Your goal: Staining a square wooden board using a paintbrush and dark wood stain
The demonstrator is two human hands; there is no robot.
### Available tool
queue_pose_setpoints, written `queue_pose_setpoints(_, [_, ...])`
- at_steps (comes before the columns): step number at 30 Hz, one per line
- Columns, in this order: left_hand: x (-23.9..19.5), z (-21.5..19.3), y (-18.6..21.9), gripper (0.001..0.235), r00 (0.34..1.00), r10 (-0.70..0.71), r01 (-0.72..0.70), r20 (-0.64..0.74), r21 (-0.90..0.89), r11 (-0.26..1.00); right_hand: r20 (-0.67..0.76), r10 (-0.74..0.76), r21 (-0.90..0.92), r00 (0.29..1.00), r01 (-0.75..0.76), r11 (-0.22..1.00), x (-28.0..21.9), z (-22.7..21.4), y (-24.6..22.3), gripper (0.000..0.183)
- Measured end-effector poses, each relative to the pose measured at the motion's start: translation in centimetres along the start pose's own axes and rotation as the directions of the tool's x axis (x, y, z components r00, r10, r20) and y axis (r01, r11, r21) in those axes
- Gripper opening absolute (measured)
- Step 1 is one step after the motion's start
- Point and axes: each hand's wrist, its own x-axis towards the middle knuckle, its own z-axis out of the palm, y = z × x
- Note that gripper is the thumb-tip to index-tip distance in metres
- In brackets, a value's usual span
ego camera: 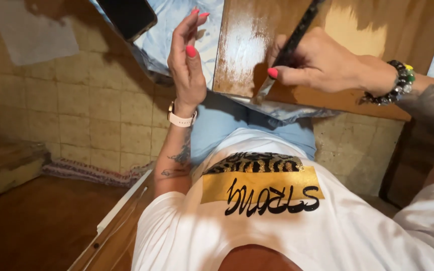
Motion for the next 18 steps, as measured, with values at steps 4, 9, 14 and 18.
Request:
queue_pose_setpoints(4, [0.2,0.0,0.1,0.045,1.0,0.015,-0.014,-0.008,0.007,1.0,-0.085,0.097,-0.059,0.992,-0.103,0.993,-0.5,-0.7,2.0,0.029])
queue_pose_setpoints(9, [0.2,0.0,-0.2,0.045,1.0,0.011,-0.011,-0.004,-0.01,1.0,-0.196,0.122,-0.08,0.973,-0.14,0.987,-1.4,-1.4,1.1,0.025])
queue_pose_setpoints(14, [-0.1,0.1,-0.7,0.042,0.999,0.01,-0.011,-0.043,-0.037,0.999,-0.044,0.194,-0.033,0.98,-0.196,0.98,-1.6,-0.2,1.9,0.023])
queue_pose_setpoints(18, [0.0,0.1,-0.5,0.045,0.998,0.002,-0.003,-0.057,-0.026,1.0,-0.248,0.089,-0.201,0.965,-0.141,0.969,-2.4,-1.4,1.9,0.027])
